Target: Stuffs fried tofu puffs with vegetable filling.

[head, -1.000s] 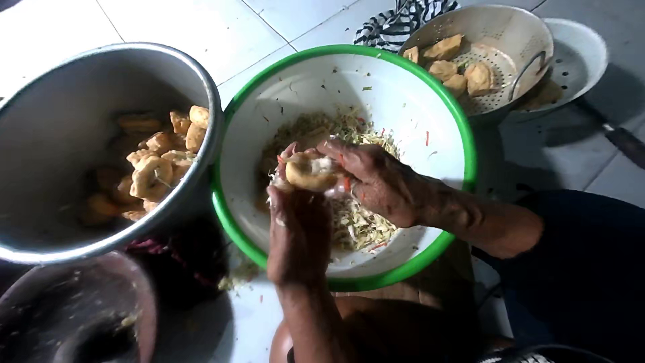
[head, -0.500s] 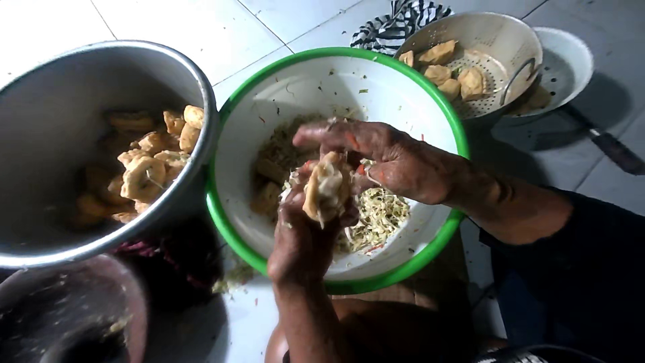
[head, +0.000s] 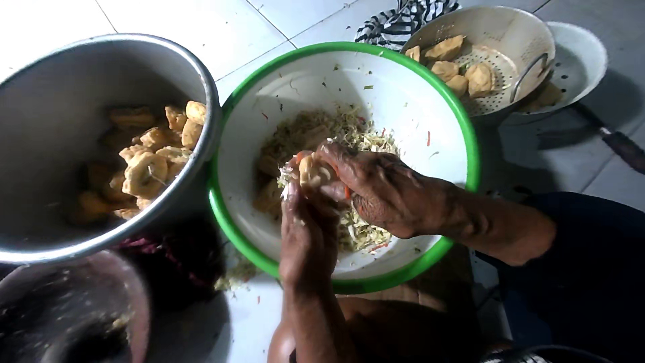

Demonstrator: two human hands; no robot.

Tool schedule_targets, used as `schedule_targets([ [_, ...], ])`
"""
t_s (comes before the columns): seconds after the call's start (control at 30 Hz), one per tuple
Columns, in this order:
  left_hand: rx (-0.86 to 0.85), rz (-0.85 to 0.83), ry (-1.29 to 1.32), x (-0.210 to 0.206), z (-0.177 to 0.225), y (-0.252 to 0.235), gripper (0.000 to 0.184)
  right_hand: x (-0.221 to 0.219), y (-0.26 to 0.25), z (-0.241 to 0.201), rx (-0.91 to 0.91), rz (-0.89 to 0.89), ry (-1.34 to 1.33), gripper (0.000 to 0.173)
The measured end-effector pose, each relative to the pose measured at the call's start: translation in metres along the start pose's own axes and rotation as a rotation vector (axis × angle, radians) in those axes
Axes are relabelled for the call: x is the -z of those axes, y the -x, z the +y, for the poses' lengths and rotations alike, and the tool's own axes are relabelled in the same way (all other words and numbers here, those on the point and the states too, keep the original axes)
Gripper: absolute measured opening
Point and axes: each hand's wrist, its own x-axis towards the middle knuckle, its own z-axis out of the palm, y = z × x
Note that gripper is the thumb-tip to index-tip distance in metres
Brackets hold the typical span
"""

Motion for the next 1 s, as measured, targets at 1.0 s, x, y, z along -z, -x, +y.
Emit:
schedule_targets([
  [1.0,-0.081,0.020,-0.093,0.002,-0.004,-0.004,0.024,-0.010,-0.016,-0.001,-0.164,-0.101,-0.130,0.030],
])
